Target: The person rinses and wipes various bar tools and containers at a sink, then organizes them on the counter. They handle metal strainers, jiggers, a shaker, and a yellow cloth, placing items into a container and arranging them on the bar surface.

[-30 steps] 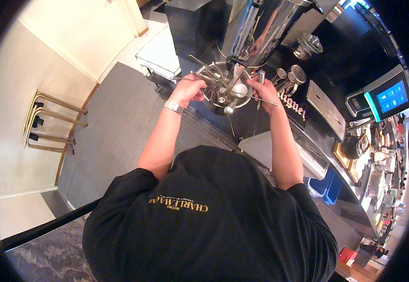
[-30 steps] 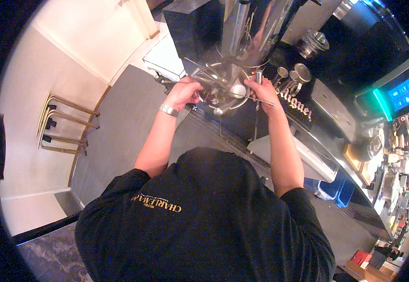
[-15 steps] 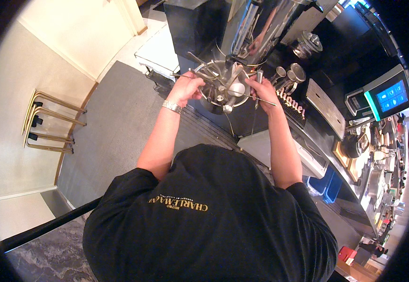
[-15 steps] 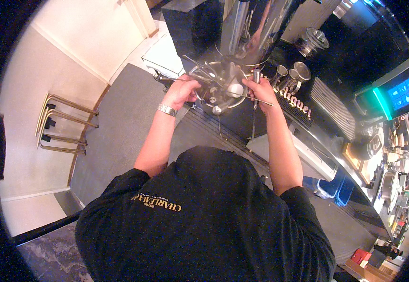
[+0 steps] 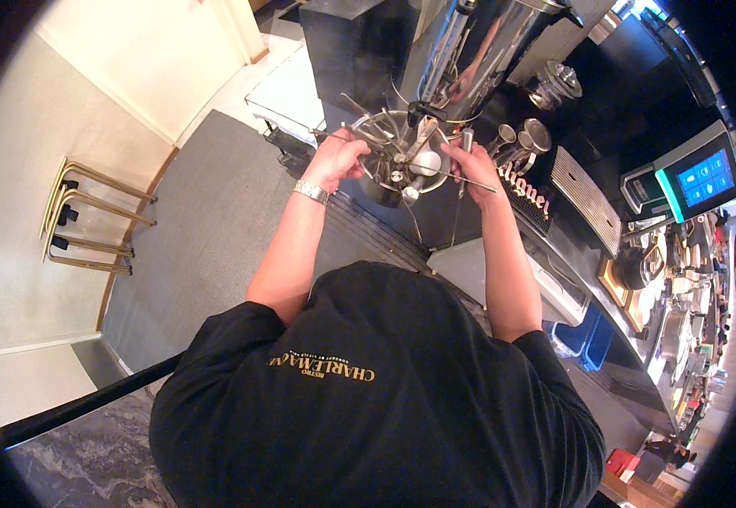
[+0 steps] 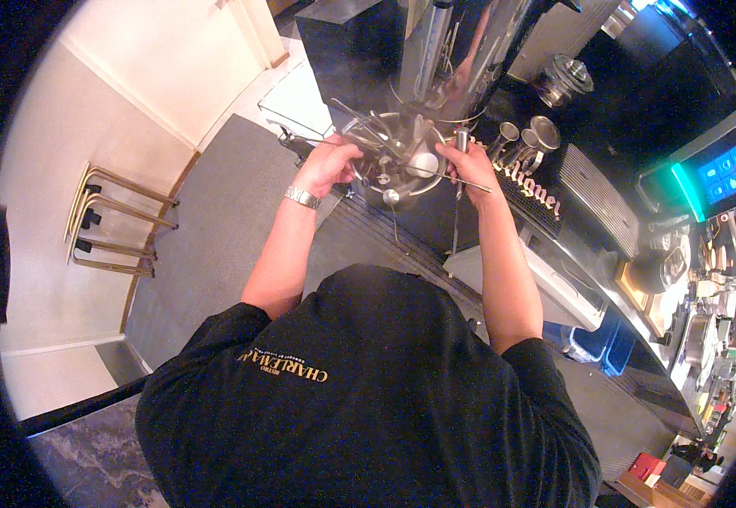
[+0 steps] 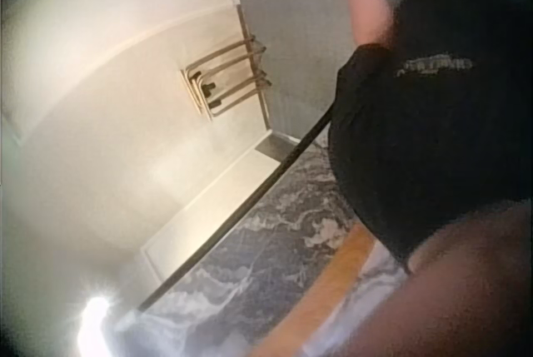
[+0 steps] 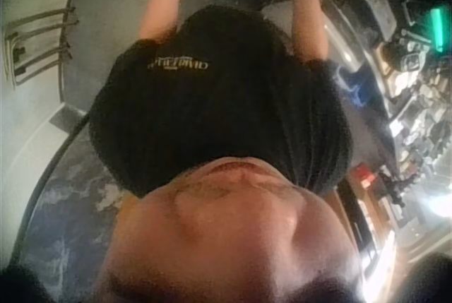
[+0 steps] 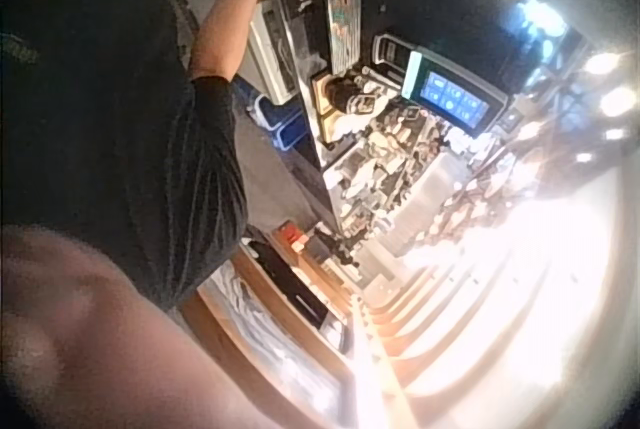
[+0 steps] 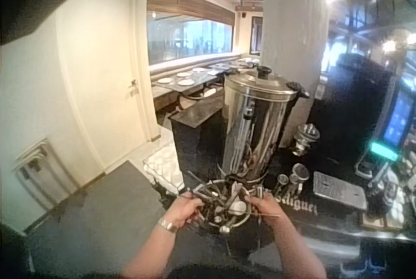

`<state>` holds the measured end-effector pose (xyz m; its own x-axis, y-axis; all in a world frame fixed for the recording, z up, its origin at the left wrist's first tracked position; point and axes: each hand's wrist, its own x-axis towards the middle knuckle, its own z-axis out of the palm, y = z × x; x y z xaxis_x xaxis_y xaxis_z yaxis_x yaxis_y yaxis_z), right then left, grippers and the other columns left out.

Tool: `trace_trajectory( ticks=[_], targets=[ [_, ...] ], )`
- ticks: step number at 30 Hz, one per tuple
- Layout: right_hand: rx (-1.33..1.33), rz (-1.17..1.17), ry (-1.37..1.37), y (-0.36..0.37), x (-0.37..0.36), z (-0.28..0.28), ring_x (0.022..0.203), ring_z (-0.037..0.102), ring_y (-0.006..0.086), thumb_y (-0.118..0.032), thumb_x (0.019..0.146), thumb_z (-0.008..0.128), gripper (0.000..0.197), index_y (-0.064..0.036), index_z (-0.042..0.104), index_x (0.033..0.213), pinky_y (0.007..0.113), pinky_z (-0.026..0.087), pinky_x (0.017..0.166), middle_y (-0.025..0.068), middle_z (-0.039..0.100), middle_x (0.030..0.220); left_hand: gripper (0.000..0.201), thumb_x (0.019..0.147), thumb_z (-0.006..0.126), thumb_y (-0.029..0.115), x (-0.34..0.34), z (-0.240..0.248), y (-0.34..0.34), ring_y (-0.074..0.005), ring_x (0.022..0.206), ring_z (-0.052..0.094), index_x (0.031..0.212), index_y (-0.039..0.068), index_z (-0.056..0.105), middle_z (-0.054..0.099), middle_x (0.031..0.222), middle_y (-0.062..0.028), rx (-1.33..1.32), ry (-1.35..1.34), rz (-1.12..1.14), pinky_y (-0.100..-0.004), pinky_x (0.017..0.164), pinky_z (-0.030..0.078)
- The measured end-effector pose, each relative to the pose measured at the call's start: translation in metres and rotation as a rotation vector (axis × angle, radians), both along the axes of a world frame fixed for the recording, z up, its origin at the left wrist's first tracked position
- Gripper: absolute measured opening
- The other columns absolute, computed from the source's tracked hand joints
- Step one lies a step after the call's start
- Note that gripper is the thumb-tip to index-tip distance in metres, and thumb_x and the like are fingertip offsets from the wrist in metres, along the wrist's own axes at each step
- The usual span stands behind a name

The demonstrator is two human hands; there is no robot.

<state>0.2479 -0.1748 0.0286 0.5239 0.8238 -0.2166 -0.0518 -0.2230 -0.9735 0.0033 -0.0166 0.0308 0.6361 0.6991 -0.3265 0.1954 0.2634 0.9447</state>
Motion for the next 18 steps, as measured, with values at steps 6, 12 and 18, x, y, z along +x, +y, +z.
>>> trace_trajectory(
  ticks=[6,12,18],
  targets=[
    [0.001,0.017,-0.003,-0.001,-0.001,-0.003,0.052,0.047,0.0067,-0.027,0.086,0.077,0.024,-0.0092,0.061,0.088,0.024,0.037,0.046,-0.0040,0.052,0.064,0.025,0.083,0.065,0.014,0.002,-0.004,-0.003,-0.0121,0.058,0.058,0.102,0.000,0.056,0.059,0.076,-0.0032,0.015,0.016,0.027,-0.0272,0.051,0.052],
    [-0.027,0.001,0.013,-0.003,-0.004,-0.006,0.052,0.047,0.0072,-0.027,0.086,0.077,0.024,-0.0092,0.061,0.087,0.025,0.038,0.045,-0.0036,0.051,0.063,0.019,0.080,0.067,0.010,0.002,-0.014,-0.005,-0.0115,0.056,0.057,0.090,0.004,0.051,0.057,0.073,-0.0027,-0.024,0.020,0.022,-0.0277,0.049,0.051],
    [-0.009,-0.012,-0.013,-0.001,-0.002,-0.005,0.052,0.047,0.0075,-0.026,0.085,0.077,0.024,-0.0085,0.061,0.087,0.025,0.038,0.045,-0.0032,0.052,0.064,0.018,0.082,0.065,0.009,0.003,-0.012,-0.010,-0.0102,0.053,0.055,0.093,0.002,0.053,0.057,0.072,-0.0027,-0.002,0.015,0.023,-0.0246,0.045,0.045]
  ],
)
